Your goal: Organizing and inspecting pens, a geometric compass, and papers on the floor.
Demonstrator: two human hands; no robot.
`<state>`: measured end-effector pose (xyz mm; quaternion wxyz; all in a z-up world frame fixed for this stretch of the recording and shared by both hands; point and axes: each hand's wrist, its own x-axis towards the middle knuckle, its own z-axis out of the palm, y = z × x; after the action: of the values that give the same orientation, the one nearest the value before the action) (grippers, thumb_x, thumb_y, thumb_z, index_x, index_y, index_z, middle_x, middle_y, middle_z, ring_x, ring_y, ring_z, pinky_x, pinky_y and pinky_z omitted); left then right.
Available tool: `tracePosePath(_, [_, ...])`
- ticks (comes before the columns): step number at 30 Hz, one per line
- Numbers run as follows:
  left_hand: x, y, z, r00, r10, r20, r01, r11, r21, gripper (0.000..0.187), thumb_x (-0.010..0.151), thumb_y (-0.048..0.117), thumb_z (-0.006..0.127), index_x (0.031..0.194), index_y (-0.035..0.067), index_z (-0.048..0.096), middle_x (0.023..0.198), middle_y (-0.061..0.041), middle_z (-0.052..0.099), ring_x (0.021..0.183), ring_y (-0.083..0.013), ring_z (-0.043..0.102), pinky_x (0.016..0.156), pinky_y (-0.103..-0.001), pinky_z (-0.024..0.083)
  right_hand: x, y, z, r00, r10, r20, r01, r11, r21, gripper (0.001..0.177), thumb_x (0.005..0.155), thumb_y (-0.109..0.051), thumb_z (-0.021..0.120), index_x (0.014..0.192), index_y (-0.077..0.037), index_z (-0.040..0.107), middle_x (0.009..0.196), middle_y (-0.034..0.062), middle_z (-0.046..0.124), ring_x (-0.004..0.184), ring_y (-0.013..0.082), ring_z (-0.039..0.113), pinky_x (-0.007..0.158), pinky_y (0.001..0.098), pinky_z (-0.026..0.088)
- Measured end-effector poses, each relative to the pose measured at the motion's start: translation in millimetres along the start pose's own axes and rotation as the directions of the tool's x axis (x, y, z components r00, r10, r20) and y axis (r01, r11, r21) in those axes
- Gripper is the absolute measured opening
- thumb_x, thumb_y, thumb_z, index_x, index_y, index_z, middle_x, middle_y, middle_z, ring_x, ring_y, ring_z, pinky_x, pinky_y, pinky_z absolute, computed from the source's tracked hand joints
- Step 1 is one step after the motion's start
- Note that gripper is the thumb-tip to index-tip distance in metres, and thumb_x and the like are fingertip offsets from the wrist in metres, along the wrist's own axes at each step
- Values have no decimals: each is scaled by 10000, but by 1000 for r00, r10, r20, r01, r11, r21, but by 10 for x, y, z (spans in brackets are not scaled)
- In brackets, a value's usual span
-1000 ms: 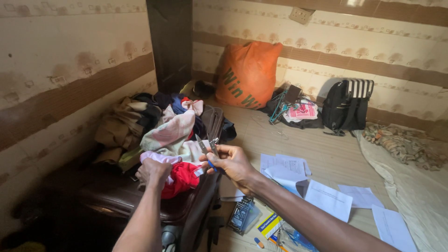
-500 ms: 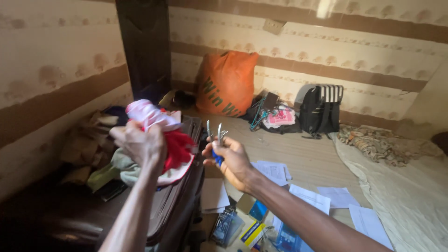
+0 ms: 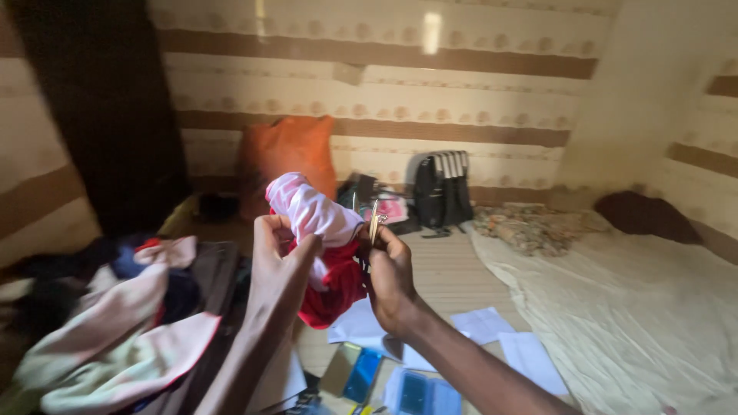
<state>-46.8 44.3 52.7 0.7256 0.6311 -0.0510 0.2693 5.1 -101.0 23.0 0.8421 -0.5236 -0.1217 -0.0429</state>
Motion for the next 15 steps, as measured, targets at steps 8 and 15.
tracePosePath(8, [-72, -96, 871, 994, 107, 16, -106, 993, -42, 500, 868, 270, 786, 1223, 10, 548, 978, -65, 664, 829, -97, 613, 720, -266, 523, 183, -26, -707, 962, -266, -54, 267, 963, 12, 272, 945, 87, 440, 1055, -49, 649, 908, 5, 646, 786, 95, 573, 677, 254, 480])
tracePosePath(15, [216, -287, 1086, 997, 26, -68, -42, 968, -247, 151, 870, 112, 691, 979, 8, 689, 810, -14, 676, 694, -101, 578, 610, -282, 466, 273, -339, -963, 966, -195, -172, 202, 979, 23, 212, 982, 5, 517, 1122, -38, 671, 1000, 29, 666, 885, 118, 590, 819, 298, 502])
